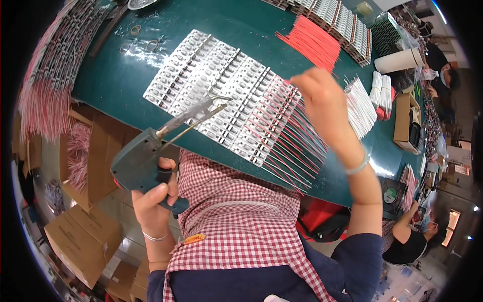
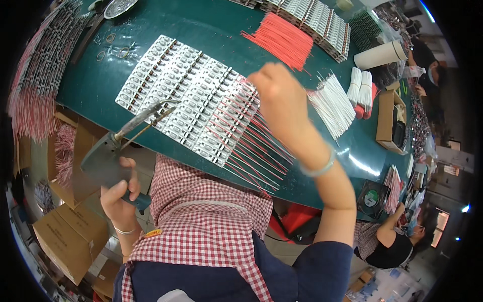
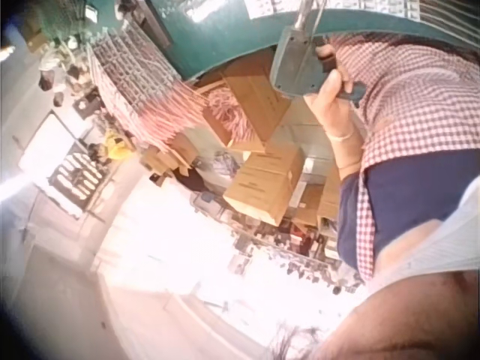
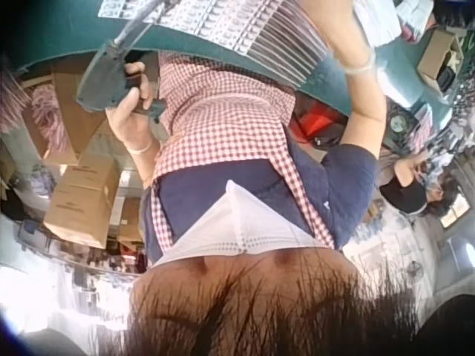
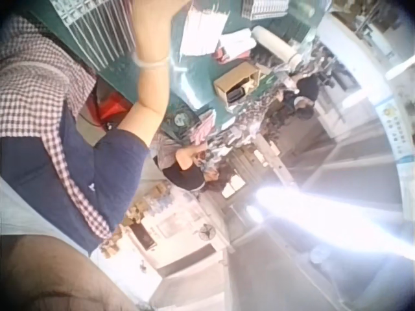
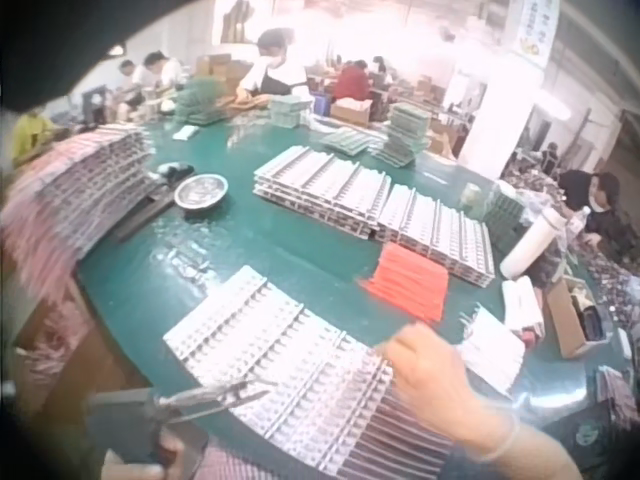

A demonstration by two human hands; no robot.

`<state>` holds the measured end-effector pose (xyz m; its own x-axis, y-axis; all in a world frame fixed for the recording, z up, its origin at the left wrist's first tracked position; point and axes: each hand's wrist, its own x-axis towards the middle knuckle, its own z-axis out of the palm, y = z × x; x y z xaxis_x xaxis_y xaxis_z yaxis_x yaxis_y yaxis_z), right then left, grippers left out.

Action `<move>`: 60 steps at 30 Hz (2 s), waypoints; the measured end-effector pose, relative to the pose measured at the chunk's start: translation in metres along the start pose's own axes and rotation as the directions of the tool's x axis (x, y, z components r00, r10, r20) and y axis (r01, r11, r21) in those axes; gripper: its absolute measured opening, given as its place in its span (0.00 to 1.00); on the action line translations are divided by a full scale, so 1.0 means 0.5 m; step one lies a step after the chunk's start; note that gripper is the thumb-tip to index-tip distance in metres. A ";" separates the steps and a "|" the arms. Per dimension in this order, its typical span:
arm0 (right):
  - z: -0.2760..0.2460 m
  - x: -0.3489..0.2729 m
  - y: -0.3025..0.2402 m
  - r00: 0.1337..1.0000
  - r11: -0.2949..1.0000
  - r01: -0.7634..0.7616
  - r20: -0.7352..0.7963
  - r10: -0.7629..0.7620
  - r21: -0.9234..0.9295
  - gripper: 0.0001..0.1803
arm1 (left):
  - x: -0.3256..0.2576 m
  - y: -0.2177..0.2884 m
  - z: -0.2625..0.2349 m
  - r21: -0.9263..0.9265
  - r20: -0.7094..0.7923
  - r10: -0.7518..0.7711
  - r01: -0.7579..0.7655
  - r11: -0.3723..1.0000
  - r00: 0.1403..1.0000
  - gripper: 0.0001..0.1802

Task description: The person uses a soldering iron to attach red and white wires to a grid of electronic components on a green workbench. They repeatedly pick up individual wires, place them into slots on the component board, and apply heat with the soldering iron to secure them.

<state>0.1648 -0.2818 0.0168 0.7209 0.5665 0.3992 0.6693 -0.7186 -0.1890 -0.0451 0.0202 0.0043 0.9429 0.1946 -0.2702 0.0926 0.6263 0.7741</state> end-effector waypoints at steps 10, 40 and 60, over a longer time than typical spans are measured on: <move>0.071 -0.131 -0.180 0.992 0.968 -0.048 -0.100 0.075 0.248 0.15 | -0.069 -0.040 0.026 0.426 -0.210 0.081 0.017 0.904 0.974 0.24; 0.105 -0.153 -0.216 0.996 0.993 -0.023 -0.089 0.033 0.114 0.15 | -0.071 -0.088 0.021 0.874 0.139 0.143 -0.189 0.447 0.980 0.11; 0.102 -0.150 -0.217 0.994 0.991 -0.024 -0.105 0.038 0.131 0.14 | -0.087 -0.095 0.002 0.875 0.163 0.250 -0.257 0.411 0.954 0.14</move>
<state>0.0470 -0.2257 -0.0382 0.7227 0.4936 0.4838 0.6699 -0.6727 -0.3143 -0.0902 -0.0190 -0.0203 0.9753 0.2189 0.0293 0.0751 -0.4533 0.8882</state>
